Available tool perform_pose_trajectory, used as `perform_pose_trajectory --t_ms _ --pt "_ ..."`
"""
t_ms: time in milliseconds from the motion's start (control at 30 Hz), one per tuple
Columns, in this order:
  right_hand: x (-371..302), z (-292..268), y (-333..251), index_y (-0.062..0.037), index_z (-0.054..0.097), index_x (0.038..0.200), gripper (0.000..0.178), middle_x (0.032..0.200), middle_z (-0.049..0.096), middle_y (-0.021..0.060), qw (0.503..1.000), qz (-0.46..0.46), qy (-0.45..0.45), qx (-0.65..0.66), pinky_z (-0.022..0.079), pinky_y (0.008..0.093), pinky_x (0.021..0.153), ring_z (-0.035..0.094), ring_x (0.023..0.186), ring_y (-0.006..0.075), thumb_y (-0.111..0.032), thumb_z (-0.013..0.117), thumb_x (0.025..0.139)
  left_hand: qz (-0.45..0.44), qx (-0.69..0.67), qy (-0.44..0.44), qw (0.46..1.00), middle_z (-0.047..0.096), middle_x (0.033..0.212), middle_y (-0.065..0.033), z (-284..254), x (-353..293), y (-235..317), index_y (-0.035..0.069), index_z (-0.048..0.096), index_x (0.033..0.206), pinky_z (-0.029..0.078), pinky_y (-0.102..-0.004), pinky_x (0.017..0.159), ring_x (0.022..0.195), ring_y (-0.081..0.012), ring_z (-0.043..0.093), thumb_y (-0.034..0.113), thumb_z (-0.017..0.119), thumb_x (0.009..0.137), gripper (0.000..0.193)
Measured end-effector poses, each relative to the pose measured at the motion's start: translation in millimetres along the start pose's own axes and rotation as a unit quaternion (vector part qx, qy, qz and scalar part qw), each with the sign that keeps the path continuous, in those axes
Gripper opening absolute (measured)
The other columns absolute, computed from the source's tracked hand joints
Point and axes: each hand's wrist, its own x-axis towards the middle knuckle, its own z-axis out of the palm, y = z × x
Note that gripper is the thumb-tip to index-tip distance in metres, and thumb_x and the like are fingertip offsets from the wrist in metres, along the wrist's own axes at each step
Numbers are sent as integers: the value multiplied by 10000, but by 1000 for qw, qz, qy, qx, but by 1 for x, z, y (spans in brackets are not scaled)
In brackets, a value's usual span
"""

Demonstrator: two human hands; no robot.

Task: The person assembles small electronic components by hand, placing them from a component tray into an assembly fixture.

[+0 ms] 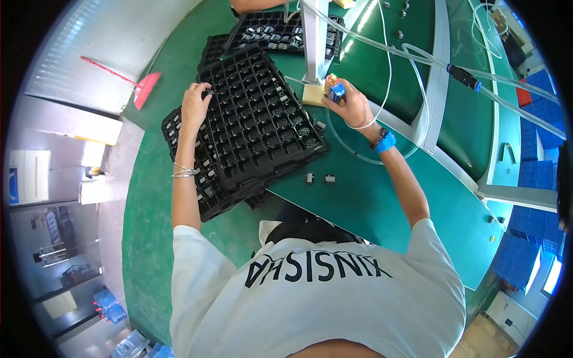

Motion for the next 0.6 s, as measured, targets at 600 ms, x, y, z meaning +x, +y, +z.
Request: perform_pose_trajectory --t_ms 600 --pt "7 7 6 -56 464 1087 512 990 549 187 999 13 41 0 460 398 694 560 821 365 -311 695 709 -191 -829 -19 525 523 1109 -126 -49 -45 88 49 473 1095 453 -264 854 999 -179 528 113 483 892 213"
